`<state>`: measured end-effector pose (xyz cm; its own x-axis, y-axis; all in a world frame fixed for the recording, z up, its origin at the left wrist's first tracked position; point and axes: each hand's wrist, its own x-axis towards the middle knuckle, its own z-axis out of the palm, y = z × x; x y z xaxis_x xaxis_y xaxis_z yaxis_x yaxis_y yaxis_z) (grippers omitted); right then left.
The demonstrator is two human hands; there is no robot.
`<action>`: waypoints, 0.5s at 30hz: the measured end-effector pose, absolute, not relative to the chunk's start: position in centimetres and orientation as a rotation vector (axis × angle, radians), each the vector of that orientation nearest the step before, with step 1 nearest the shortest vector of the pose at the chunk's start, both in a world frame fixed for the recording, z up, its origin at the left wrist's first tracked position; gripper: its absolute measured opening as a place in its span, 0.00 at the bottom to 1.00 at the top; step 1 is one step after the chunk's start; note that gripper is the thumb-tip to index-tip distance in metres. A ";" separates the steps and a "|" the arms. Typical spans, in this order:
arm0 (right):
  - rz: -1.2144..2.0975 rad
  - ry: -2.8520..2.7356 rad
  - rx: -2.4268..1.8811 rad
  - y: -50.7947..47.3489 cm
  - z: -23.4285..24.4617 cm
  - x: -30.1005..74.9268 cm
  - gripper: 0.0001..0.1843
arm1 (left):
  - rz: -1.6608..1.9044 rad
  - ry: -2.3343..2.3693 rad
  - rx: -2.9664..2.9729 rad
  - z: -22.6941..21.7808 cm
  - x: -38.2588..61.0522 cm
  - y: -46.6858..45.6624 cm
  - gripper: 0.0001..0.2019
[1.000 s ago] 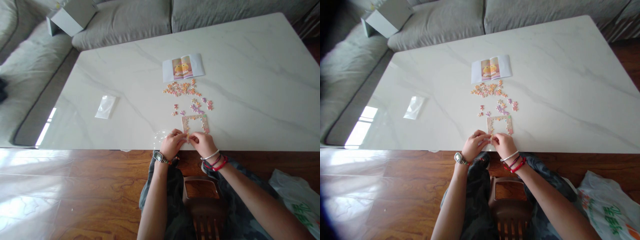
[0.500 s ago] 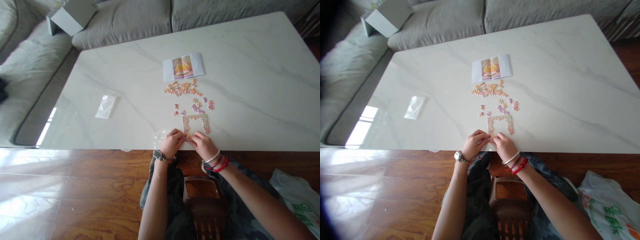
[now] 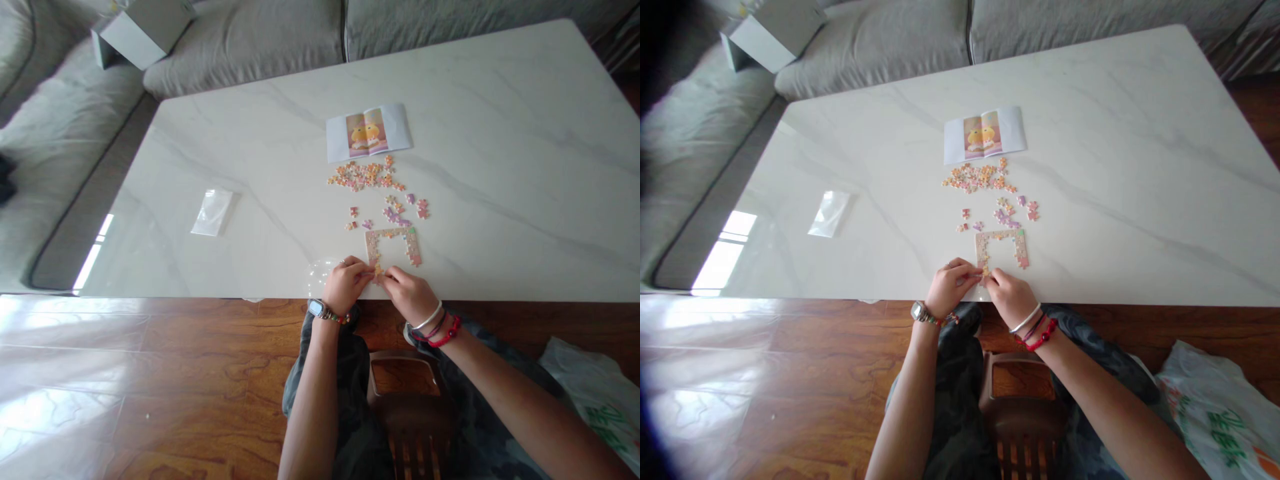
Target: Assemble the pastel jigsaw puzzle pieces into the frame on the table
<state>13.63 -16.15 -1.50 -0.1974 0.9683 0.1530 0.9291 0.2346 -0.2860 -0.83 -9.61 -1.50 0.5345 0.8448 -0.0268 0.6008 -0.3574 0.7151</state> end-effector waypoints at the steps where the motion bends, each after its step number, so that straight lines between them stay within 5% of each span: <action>1: 0.187 -2.215 -1.766 -16.1 -1.5 13.6 0.13 | 0.453 1.169 2.089 -1.5 -0.8 -9.6 0.07; 15: 0.249 -2.162 -1.751 -15.8 -1.0 14.2 0.13 | 0.380 1.190 2.114 -1.0 -0.7 -9.5 0.08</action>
